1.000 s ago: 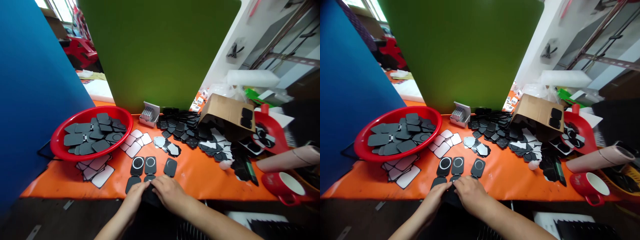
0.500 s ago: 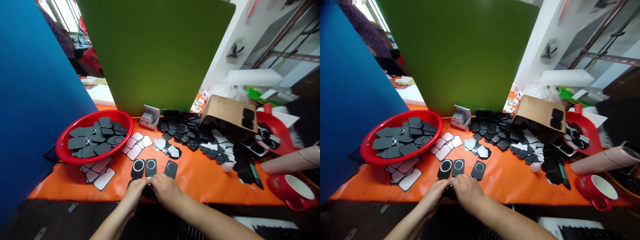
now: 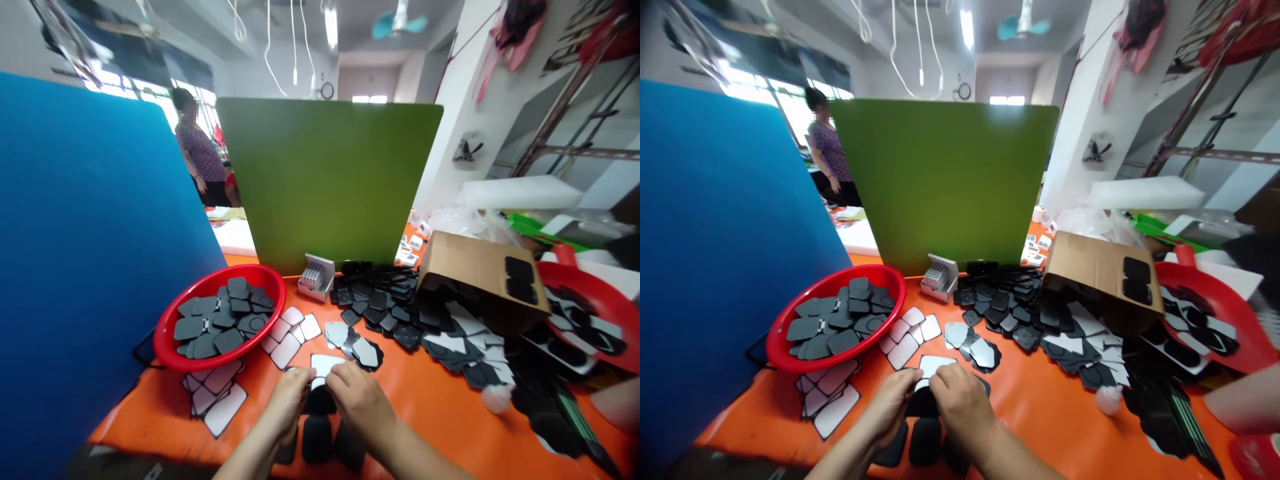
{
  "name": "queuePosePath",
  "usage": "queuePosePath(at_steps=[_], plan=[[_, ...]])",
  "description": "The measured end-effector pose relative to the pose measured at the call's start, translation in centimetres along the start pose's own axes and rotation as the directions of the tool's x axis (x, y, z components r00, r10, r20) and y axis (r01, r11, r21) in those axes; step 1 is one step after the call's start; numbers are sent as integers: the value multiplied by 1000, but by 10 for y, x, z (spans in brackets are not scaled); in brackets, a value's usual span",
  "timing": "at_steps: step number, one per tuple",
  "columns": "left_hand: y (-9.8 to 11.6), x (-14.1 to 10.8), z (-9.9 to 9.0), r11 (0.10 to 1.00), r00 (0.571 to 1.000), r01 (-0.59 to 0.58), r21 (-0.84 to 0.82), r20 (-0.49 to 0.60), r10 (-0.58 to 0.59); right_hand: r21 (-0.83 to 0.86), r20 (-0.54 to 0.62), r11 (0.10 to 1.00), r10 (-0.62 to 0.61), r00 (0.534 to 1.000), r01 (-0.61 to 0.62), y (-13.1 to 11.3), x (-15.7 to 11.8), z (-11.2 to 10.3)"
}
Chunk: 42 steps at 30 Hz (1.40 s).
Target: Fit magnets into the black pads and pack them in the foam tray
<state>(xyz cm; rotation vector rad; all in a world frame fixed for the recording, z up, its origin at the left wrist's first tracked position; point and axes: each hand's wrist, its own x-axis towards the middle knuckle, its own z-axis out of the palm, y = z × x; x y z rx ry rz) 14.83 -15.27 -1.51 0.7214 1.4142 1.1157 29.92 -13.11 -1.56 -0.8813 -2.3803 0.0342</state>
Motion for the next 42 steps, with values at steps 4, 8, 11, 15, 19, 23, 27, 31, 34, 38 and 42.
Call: queuePosePath(at_steps=[4, 8, 11, 15, 19, 23, 27, 31, 34, 38, 42], plan=[[7, 34, -3, 993, 991, -99, 61, -82, 103, 77, -320, 996, -8, 947, 35, 25, 6, -19], [8, 76, -15, 975, 960, -148, 167, -213, 182, 212, -560, 957, 285, 778, -198, 49, -4, -42], [1, 94, -35, 962, 934, -110, 252, -306, 187, 335, -477, 870, 487, 731, -361, 56, -24, -43], [-22, 77, -74, 927, 906, -71, 367, -365, 214, 469, -273, 756, 616, 739, -457, 61, -57, -22], [-55, 26, -99, 850, 903, -73, 522, -328, 278, 650, -42, 477, 799, 600, -591, 65, -81, -3], [-73, -10, -89, 616, 951, 20, 787, -205, 230, 747, 208, 190, 844, 495, -637, 57, -77, 1], [-73, -14, -68, 410, 968, 58, 910, -151, 199, 783, 266, 137, 807, 527, -606, 43, -64, -2], [-72, -4, -64, 381, 975, 64, 922, -138, 172, 798, 260, 149, 789, 557, -583, 39, -71, -1], [-73, 3, -67, 593, 986, 84, 801, -153, 67, 809, 265, 123, 795, 545, -575, 43, -83, 1], [-68, 0, -64, 797, 998, 60, 600, -38, -46, 838, 294, 51, 797, 528, -543, 47, -88, 0], [-49, -23, -47, 972, 977, 149, 185, 122, -173, 866, 359, -40, 744, 564, -499, 39, -75, 0]])
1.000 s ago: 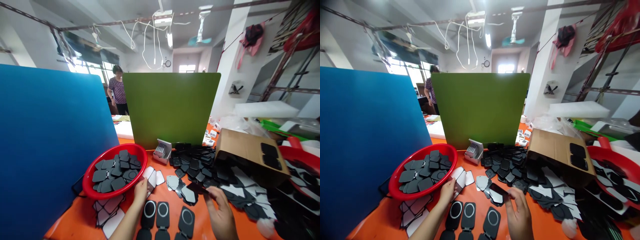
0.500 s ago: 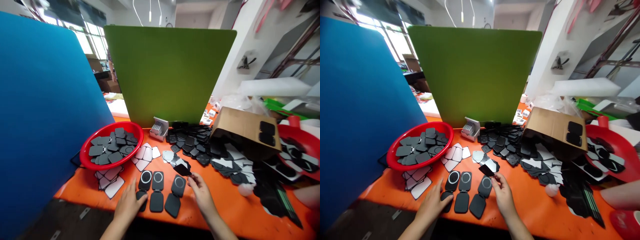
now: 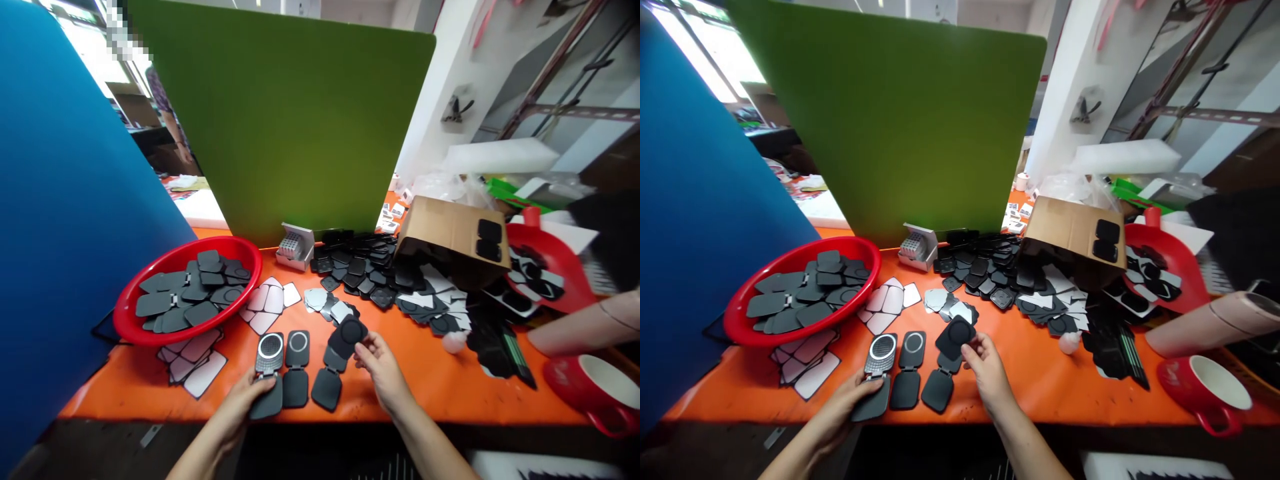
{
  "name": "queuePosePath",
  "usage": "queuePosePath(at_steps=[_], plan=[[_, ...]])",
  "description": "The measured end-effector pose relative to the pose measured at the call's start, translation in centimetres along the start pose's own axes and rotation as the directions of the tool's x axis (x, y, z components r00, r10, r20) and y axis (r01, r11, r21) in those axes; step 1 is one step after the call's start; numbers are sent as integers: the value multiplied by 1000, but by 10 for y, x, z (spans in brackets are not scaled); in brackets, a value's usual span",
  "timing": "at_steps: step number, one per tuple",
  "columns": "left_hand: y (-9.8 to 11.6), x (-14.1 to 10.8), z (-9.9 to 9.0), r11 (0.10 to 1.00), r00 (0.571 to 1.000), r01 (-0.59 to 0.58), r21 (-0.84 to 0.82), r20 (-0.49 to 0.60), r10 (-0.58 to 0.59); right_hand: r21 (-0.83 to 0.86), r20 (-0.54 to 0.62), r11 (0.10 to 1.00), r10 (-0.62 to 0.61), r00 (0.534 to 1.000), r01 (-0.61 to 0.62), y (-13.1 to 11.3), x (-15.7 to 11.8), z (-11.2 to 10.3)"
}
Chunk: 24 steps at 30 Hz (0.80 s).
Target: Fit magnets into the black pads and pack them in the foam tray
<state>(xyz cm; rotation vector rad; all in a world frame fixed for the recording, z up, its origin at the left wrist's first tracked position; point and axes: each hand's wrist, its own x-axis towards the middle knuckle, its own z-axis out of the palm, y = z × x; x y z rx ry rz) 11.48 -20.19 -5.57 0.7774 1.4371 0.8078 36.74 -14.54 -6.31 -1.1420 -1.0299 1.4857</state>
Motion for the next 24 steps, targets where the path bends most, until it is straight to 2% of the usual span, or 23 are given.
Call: queuePosePath(at_steps=[2, 3, 7, 10, 13, 24], plan=[[10, -12, 13, 978, 995, 52, -201, 92, -34, 30, 72, 999, 16, 997, -18, -3, 0, 15], [14, -16, 21, 969, 992, 57, -241, 119, -29, 32, 107, 999, 17, 994, -21, -5, -1, 23], [25, -23, 49, 974, 991, -31, -223, 117, 58, -26, 193, 999, -28, 981, 33, -16, -6, 50], [29, -25, 63, 982, 990, -21, -185, 136, 46, -22, 242, 1000, -10, 970, 15, -25, -9, 58], [33, -28, 70, 982, 984, 7, -190, 177, 27, -10, 275, 1000, 18, 961, -15, -30, -10, 58], [38, -29, 72, 982, 975, 57, -181, 221, -16, -77, 226, 997, 35, 973, -18, -29, -10, 54]])
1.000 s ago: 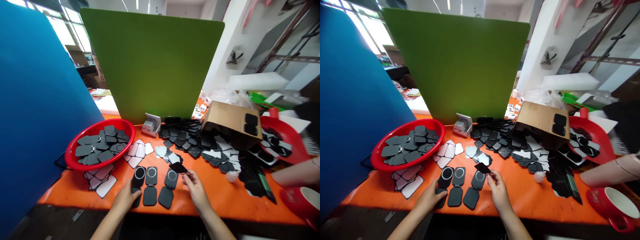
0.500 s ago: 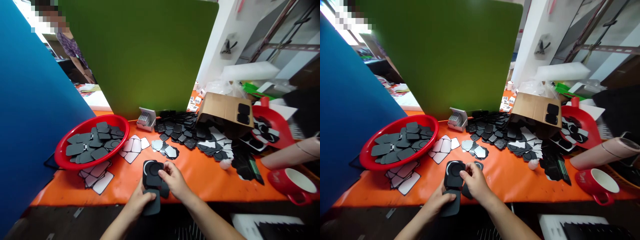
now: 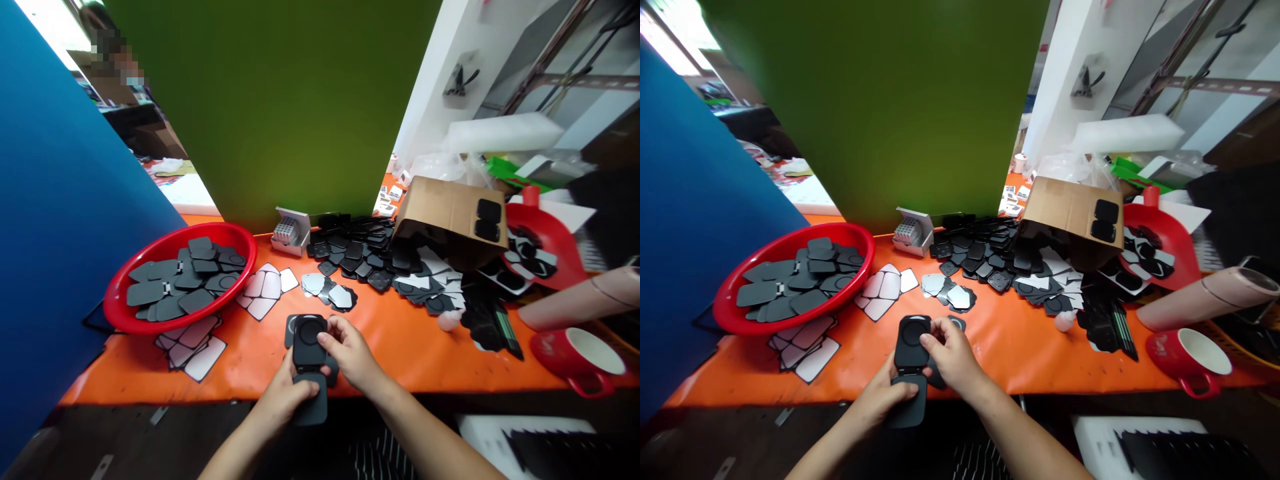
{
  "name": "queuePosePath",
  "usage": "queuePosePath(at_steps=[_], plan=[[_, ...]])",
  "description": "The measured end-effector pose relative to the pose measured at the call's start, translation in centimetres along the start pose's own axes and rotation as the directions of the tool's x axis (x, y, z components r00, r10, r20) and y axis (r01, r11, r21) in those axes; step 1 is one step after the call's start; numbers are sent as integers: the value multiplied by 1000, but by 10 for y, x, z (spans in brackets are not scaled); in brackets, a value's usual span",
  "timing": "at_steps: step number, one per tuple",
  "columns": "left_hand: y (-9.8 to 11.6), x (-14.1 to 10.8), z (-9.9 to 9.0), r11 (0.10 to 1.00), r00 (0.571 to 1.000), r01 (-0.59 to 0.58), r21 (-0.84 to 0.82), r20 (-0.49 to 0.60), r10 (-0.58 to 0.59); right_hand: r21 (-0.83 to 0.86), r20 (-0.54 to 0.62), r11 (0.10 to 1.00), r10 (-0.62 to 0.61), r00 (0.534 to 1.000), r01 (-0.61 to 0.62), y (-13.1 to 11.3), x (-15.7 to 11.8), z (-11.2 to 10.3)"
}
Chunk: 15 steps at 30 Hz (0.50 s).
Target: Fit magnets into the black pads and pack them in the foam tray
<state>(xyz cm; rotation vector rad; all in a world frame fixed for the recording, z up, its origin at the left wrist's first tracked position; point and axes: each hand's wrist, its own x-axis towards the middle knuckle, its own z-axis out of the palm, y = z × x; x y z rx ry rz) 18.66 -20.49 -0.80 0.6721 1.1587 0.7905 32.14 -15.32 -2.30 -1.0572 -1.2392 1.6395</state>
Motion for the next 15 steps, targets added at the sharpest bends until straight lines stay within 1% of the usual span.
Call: queuePosePath(at_steps=[8, 15], plan=[[-1, 1, 0, 1000, 1000, 7, 17, -21, -6, -15, -17, 1000, -5, 1000, 4, 0, -2, 1], [0, 0, 4, 1000, 999, -1, -2, -38, 0, -33, -28, 999, -3, 1000, 2, 0, -3, 1]])
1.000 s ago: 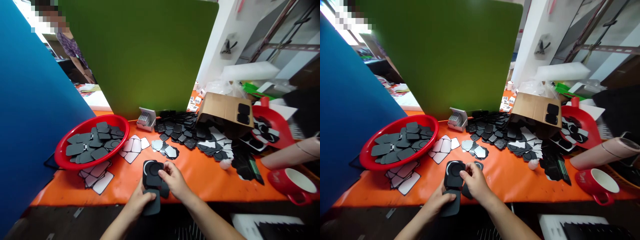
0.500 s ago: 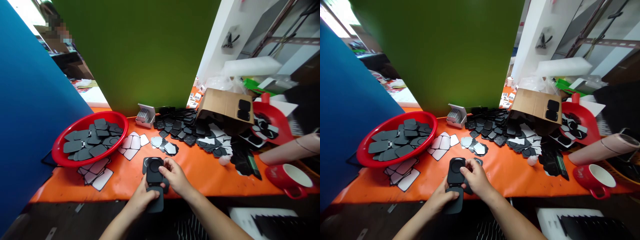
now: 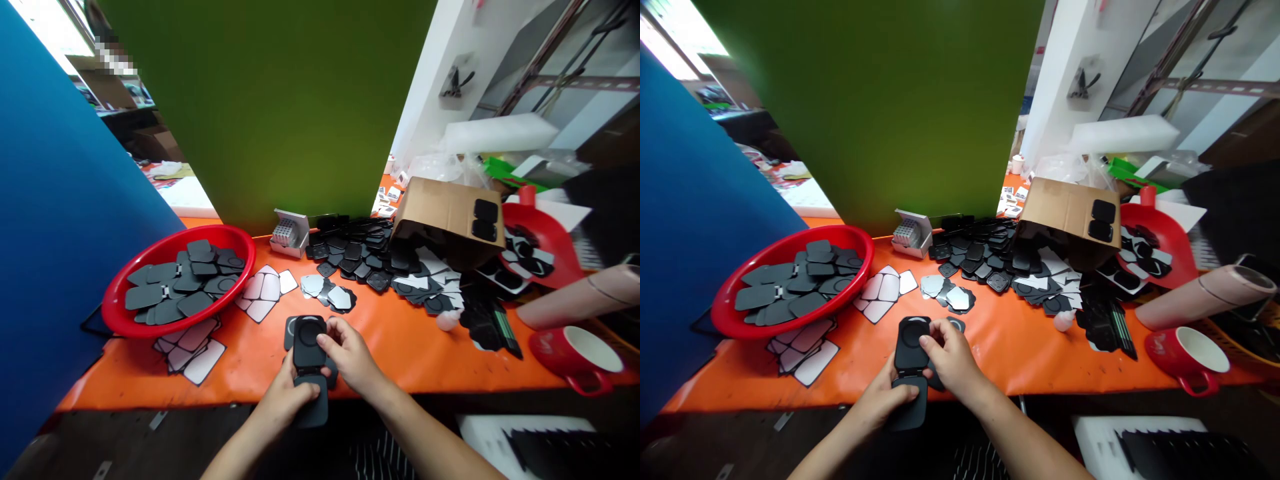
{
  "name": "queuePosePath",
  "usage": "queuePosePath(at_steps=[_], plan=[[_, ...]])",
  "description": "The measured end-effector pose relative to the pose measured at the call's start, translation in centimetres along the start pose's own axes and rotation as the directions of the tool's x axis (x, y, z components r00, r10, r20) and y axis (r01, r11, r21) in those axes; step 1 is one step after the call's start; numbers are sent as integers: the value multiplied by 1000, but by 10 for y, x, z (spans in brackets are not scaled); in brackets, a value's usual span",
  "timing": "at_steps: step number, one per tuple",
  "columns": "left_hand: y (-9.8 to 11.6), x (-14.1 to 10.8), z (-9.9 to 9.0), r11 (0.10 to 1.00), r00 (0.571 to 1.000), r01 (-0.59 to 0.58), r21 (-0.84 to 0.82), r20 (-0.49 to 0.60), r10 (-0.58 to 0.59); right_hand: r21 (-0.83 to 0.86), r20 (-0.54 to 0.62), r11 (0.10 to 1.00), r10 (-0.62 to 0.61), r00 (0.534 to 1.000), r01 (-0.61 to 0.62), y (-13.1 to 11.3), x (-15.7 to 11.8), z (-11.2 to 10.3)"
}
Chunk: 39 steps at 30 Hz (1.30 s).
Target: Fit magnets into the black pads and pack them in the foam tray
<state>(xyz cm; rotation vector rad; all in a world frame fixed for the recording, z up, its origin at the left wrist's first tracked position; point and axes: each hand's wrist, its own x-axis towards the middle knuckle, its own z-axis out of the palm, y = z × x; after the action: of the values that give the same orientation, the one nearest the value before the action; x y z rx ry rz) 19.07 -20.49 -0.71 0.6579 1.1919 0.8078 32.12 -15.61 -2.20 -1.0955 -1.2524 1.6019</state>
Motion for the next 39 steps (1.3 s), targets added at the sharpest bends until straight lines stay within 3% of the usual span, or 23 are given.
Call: queuePosePath(at_steps=[14, 26, 29, 32, 34, 36, 39], plan=[[-3, 0, -1, 999, 999, -34, 28, -21, 34, -46, -21, 999, -29, 999, 28, -2, -3, 2], [-10, 2, -4, 993, 994, -112, -20, -3, 112, -218, -27, 975, -46, 999, 39, -4, -8, 3], [-10, 2, -3, 995, 995, -97, 5, -27, 97, -391, -20, 910, -159, 987, 139, -6, -9, 3], [-10, 3, -2, 994, 992, -111, 22, -63, 112, -613, 10, 739, -345, 938, 278, -10, -9, 1], [-11, 4, -3, 992, 989, -128, 16, -79, 129, -656, -45, 709, -379, 924, 259, -13, -6, -1], [-11, 5, -3, 991, 988, -131, 4, -85, 131, -547, -77, 817, -265, 961, 181, -14, -2, -2], [-13, 6, -4, 996, 994, -88, -11, -70, 87, -240, 75, 971, 12, 997, 7, -9, 3, -1]])
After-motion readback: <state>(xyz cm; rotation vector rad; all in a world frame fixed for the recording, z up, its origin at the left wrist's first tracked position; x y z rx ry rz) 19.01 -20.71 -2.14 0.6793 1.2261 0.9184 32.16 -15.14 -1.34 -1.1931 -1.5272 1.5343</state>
